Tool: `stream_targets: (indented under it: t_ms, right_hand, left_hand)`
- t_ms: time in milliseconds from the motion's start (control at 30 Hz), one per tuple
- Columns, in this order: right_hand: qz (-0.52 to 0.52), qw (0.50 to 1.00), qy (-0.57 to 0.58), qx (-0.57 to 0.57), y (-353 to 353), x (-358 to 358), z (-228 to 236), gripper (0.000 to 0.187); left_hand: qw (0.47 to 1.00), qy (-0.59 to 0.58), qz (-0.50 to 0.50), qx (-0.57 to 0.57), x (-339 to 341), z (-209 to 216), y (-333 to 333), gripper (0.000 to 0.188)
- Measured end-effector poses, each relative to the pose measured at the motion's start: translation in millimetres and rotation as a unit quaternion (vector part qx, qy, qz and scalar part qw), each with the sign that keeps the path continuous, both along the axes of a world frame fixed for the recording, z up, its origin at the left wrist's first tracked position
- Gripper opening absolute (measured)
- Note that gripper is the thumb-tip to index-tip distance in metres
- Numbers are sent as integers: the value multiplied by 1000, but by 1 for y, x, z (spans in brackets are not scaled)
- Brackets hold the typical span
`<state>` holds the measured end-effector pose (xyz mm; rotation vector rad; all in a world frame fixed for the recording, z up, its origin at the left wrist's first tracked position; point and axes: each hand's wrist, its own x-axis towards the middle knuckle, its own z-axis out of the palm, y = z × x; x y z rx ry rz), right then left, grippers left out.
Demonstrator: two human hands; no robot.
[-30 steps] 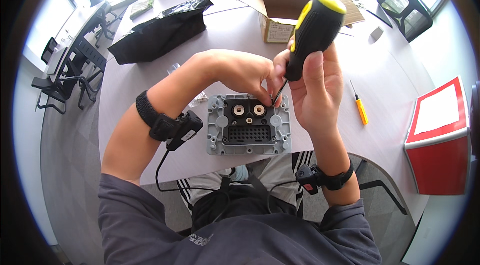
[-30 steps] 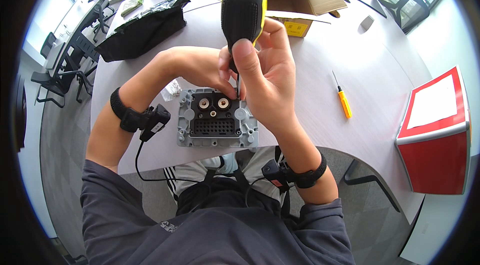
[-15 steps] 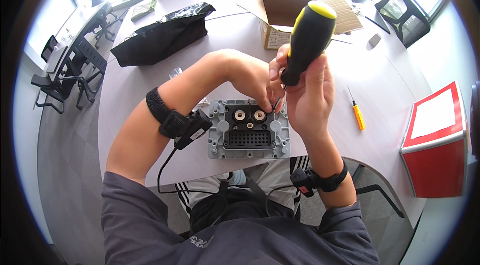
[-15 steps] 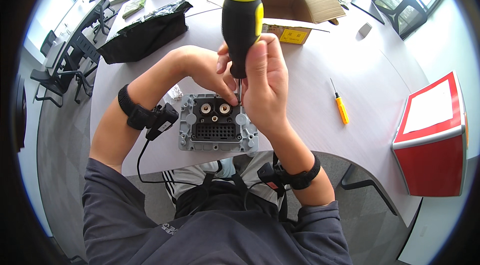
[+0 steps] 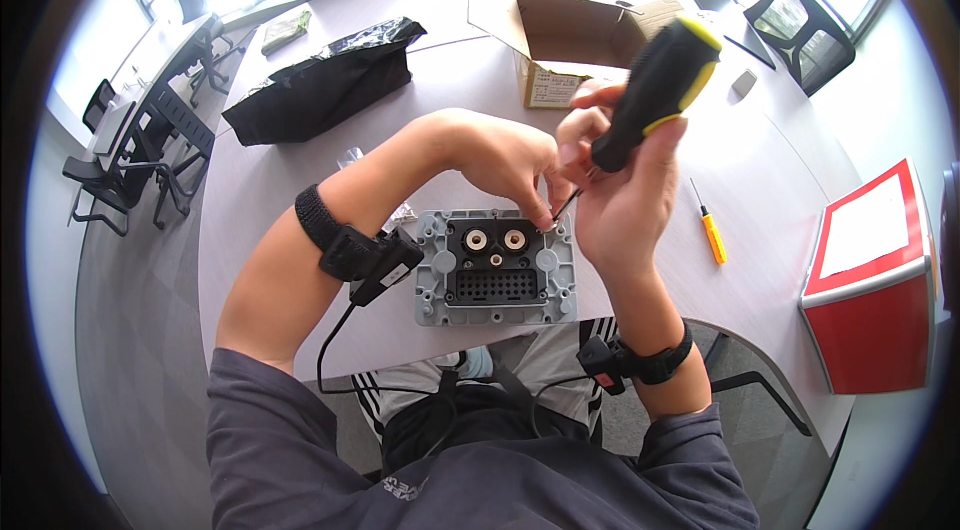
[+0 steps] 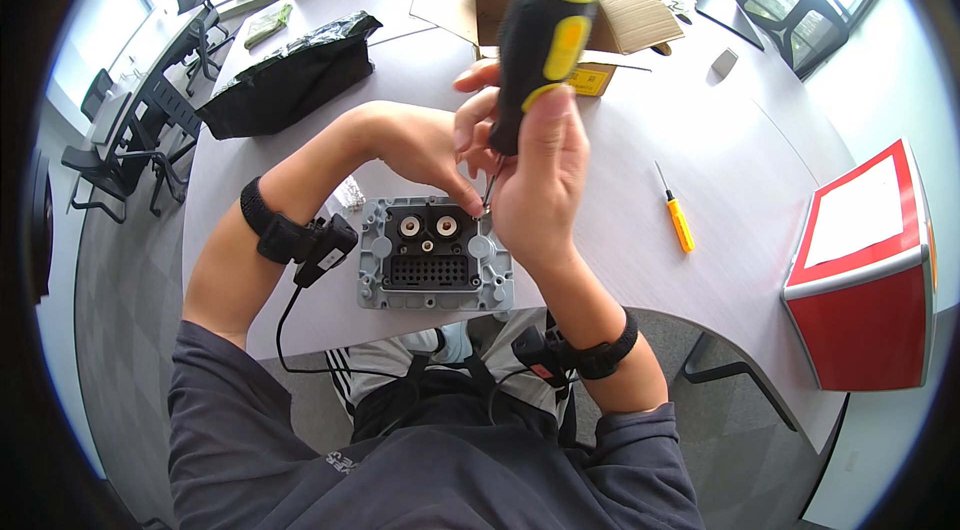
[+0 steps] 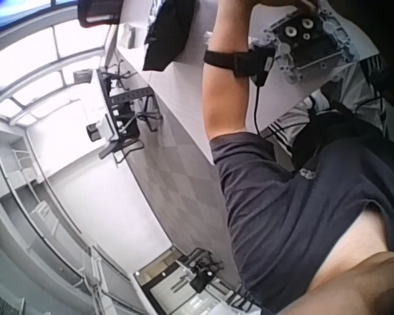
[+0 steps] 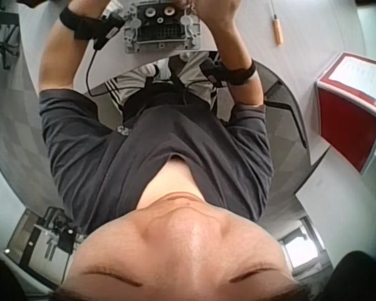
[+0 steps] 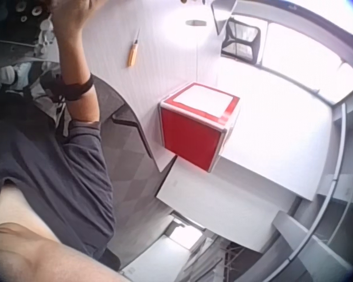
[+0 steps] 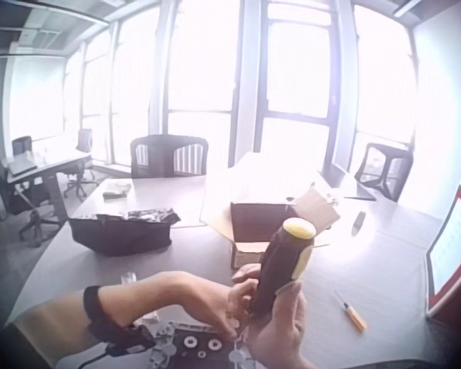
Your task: The person unscrews multiple small screws from a grey mechanical base using a screwdriver, places the screws on the table, and then separates the black internal component from the grey housing before using the screwdriver on the side of the black component.
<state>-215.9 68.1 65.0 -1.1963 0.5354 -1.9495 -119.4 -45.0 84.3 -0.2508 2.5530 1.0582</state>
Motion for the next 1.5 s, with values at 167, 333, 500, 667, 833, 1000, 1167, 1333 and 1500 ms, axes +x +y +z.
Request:
stream_targets:
  t_ms: [167,333,500,667,833,1000,1167,1333,1500]
  right_hand:
    - [-11,988,-116,-105,5,-12,20,57]
    - [-87,974,-138,-155,30,-50,19,41]
    - [-196,977,-82,-20,44,-42,5,58]
    - [25,997,-66,9,58,-54,2,58]
    - [70,991,-108,39,46,-36,21,50]
    - [145,988,-45,-8,23,-30,58,46]
    - [132,987,24,-84,0,-24,96,47]
    - [136,981,40,-130,-13,-22,102,46]
    - [203,972,-60,-105,-31,-15,83,40]
  left_hand:
    - [989,92,25,112,12,1,-5,26]
    - [918,273,173,231,39,31,23,19]
    - [833,458,291,109,77,26,42,6]
    - [793,539,284,4,107,26,47,17]
    - [770,586,251,-10,110,43,46,21]
    - [724,645,245,10,99,60,53,23]
    - [685,689,236,16,100,73,46,23]
    - [695,672,251,40,108,76,39,28]
    - [673,685,276,17,100,74,40,33]
